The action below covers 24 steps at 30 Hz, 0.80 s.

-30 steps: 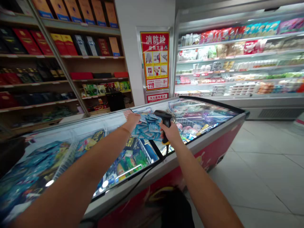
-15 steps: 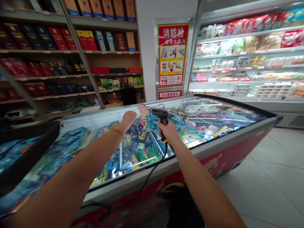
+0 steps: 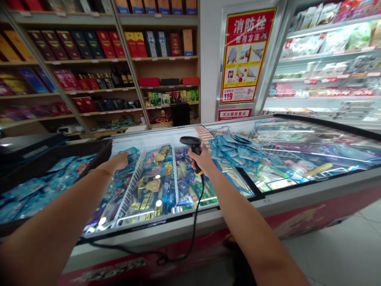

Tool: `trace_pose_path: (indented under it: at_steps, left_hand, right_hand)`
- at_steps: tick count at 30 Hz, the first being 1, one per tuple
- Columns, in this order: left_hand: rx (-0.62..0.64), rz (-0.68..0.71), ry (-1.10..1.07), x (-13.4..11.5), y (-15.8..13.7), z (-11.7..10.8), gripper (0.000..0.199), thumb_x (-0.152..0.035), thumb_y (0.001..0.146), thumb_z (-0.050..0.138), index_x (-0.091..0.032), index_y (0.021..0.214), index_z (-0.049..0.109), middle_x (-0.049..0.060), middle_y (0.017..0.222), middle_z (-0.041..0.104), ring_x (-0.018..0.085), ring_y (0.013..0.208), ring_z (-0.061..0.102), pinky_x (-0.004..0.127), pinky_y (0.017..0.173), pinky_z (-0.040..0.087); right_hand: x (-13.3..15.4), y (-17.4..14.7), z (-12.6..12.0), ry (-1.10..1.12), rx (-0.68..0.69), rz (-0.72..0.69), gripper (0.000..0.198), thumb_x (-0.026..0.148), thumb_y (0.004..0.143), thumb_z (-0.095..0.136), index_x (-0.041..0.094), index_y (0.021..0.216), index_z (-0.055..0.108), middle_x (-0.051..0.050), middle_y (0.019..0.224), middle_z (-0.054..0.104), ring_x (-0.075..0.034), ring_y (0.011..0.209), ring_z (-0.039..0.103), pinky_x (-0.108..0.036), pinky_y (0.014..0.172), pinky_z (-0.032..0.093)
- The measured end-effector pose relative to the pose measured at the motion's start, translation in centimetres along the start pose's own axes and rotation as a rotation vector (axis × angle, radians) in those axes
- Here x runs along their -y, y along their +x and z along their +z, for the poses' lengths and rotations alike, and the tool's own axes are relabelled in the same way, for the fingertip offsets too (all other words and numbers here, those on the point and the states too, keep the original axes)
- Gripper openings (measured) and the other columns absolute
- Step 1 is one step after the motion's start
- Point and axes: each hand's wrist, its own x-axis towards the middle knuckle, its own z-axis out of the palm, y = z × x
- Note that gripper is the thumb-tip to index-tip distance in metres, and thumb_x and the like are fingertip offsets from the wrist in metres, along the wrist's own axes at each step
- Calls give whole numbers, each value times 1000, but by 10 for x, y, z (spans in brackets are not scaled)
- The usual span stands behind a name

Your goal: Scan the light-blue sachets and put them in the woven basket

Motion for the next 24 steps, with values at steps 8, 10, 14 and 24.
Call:
trace_pose_path:
  at_steps: [8,10,14,24]
  left_hand:
    - [190,183,304,25,5,-11,75,-13,73,59,-10,147,52,26,146,53,39,134,53,48,111,39]
    - [210,186,339,26,4,-14,72,-14,73,60,-12,145,54,25,144,56,40,130,55,47,107,42]
    - [83,208,432,24,-7,-21,57,-19,77,59,-16,134,61,22,134,62,41,124,55,49,95,48]
    - [-6,45,237,-2,0,-78,18,1,64,72,-12,65,60,3,63,63,30,105,64,48,104,35]
  right_hand:
    - [-15,-4,-17,-25,-34,24,35,36,71,81,20,83,52,5,55,57,-10,36,52,-23,34,42]
    - [-16,-5,-19,-16,-30,17,35,36,71,81,20,84,52,6,56,58,-10,36,52,-22,34,41]
    - [-17,-7,-19,-26,-5,22,35,36,72,80,20,86,52,6,57,58,-10,37,52,-22,35,42]
    - [-16,-8,-18,-52,4,6,32,35,74,77,21,85,51,6,57,58,-9,35,52,-21,34,41]
